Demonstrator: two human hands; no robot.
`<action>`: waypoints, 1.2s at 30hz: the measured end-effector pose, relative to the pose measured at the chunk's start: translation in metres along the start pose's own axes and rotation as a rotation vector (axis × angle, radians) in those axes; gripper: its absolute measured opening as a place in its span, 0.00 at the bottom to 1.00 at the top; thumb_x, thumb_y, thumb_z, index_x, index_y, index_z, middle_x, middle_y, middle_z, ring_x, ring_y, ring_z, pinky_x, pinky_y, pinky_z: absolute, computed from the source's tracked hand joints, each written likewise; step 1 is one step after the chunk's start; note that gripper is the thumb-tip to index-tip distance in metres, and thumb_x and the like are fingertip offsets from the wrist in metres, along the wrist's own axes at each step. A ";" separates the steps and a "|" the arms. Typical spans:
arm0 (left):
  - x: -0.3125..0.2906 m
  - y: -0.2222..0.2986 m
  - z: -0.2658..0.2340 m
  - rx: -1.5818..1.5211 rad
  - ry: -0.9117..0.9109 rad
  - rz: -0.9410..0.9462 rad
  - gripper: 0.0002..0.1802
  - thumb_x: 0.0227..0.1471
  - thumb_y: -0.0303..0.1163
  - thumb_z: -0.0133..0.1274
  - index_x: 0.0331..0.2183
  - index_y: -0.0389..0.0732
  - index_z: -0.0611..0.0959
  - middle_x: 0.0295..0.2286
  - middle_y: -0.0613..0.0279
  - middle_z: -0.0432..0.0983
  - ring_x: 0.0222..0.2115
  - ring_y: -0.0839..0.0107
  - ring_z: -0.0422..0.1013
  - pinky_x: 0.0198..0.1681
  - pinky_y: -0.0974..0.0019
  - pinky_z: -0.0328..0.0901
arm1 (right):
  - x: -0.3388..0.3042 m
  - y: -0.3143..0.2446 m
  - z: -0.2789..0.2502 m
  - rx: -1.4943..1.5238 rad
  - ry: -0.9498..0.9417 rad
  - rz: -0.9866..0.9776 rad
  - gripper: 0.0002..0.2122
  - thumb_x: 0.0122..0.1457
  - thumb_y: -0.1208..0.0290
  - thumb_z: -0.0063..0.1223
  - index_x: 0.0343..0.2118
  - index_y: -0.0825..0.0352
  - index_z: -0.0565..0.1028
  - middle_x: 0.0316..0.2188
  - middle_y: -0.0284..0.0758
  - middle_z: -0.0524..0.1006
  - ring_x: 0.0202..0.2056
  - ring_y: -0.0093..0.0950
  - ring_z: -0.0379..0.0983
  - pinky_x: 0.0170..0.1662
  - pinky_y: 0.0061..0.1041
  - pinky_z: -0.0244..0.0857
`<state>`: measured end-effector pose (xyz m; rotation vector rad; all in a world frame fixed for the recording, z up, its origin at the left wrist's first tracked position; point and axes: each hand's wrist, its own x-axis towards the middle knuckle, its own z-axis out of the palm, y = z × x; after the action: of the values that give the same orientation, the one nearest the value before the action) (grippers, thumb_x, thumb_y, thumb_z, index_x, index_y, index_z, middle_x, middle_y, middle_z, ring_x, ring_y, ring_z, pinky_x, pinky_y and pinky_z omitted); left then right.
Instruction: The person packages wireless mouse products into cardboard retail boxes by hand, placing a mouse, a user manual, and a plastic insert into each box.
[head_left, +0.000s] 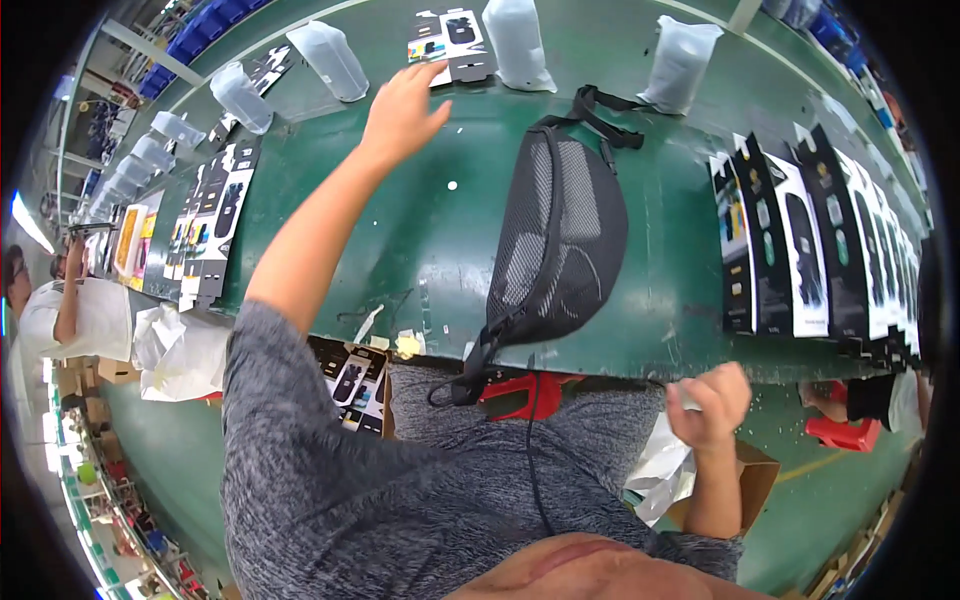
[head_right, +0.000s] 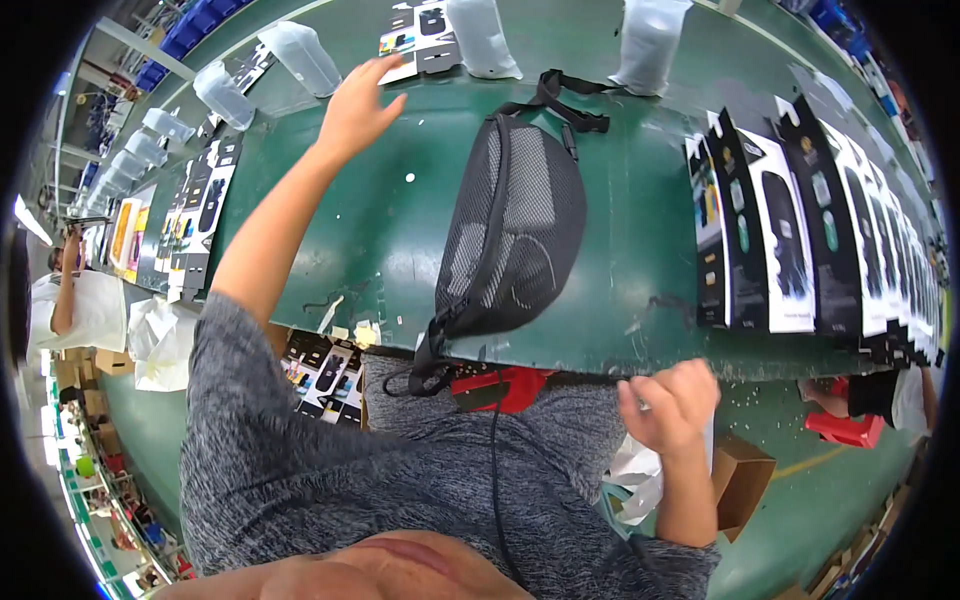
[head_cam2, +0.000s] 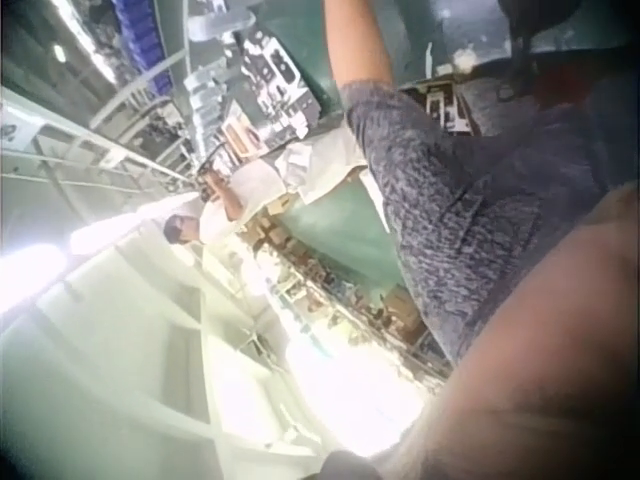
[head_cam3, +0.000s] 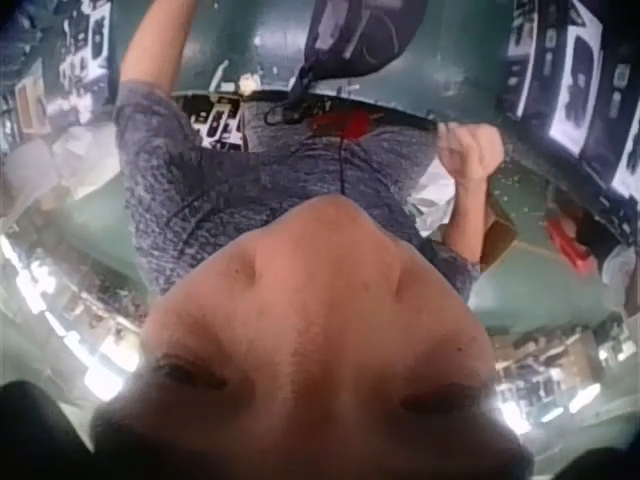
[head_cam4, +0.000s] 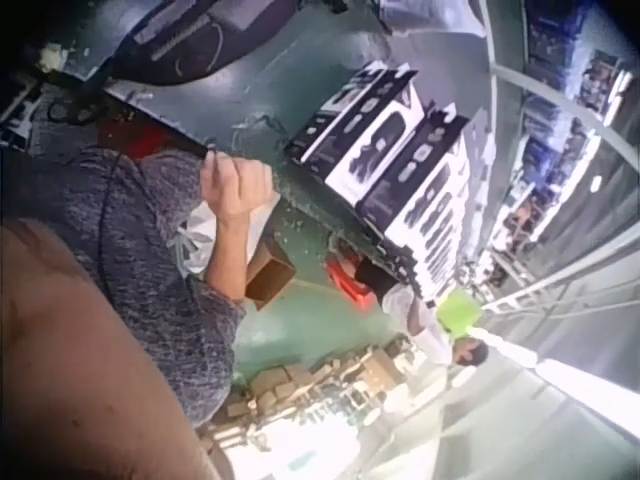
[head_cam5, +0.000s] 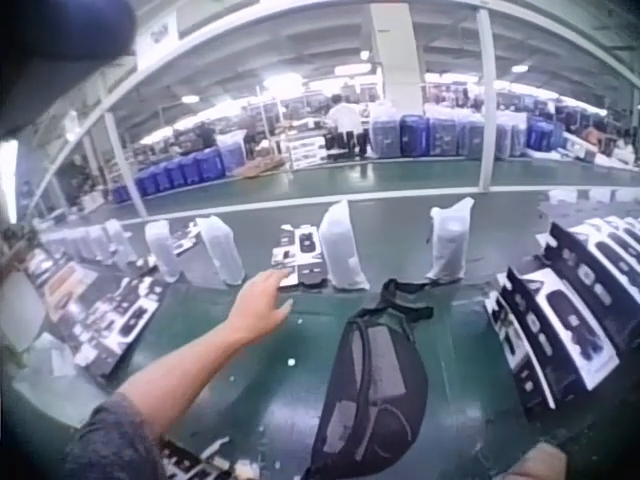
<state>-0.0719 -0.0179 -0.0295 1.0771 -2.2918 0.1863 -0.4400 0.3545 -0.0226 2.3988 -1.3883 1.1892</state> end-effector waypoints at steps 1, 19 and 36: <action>0.024 -0.008 0.023 0.177 -0.125 -0.020 0.33 0.48 0.36 0.61 0.56 0.41 0.74 0.51 0.55 0.75 0.56 0.55 0.68 0.54 0.51 0.67 | -0.010 0.006 0.017 0.029 0.039 0.047 0.13 0.45 0.80 0.67 0.32 0.63 0.74 0.20 0.30 0.71 0.18 0.29 0.63 0.23 0.28 0.55; -0.113 0.080 -0.172 0.151 0.007 -0.035 0.13 0.58 0.25 0.52 0.44 0.41 0.84 0.36 0.47 0.82 0.30 0.50 0.79 0.34 0.57 0.72 | 0.011 -0.069 0.075 1.374 0.115 0.744 0.26 0.65 0.56 0.55 0.56 0.74 0.70 0.36 0.39 0.77 0.33 0.25 0.75 0.36 0.22 0.70; -0.298 0.238 -0.191 -1.265 0.293 -0.358 0.91 0.16 0.63 0.78 0.70 0.40 0.37 0.70 0.47 0.34 0.70 0.51 0.39 0.69 0.50 0.42 | 0.031 -0.260 0.092 0.522 -0.243 -0.140 0.32 0.54 0.72 0.59 0.63 0.71 0.63 0.57 0.49 0.69 0.51 0.49 0.73 0.52 0.37 0.70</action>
<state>-0.0134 0.4047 -0.0145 0.6405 -1.4094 -1.0311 -0.1769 0.4393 0.0037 3.0237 -1.0305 1.3983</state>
